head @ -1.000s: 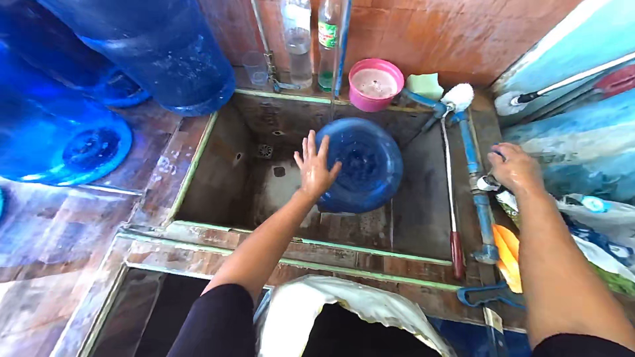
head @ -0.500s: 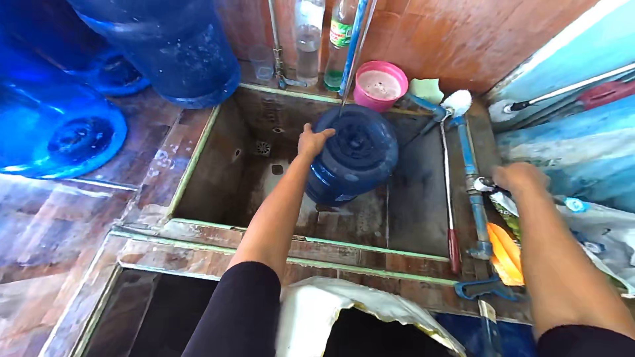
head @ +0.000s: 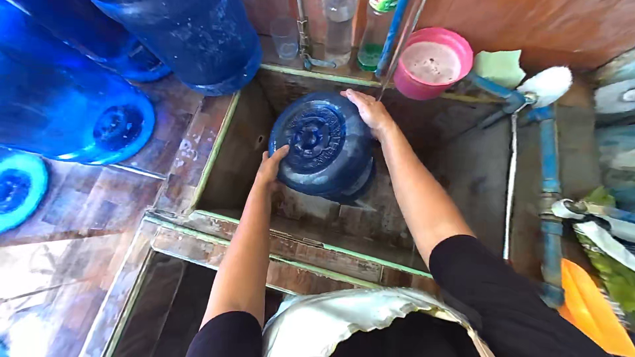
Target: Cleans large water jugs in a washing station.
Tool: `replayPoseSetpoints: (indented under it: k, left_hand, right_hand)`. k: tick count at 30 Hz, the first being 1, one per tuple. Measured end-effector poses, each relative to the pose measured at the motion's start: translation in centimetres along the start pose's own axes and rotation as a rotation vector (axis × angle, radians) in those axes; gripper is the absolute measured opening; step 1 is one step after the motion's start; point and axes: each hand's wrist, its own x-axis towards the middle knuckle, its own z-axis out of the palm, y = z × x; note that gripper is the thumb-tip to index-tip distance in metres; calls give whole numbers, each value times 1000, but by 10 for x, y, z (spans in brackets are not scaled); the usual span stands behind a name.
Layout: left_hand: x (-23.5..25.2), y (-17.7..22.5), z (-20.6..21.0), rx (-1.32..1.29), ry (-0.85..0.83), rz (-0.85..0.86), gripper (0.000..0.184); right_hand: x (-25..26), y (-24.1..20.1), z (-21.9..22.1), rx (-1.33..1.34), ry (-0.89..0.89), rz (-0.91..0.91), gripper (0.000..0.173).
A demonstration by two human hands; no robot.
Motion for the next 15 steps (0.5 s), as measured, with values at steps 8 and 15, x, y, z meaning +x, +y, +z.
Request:
replayPoseSetpoints:
  k: [8, 15]
  left_hand:
    - [10, -24, -32, 5, 7, -38, 72]
    - [5, -33, -44, -44, -21, -38, 57]
  right_hand:
    - [-24, 167, 13, 10, 125, 317, 52]
    - [-79, 228, 22, 585, 264, 624, 68]
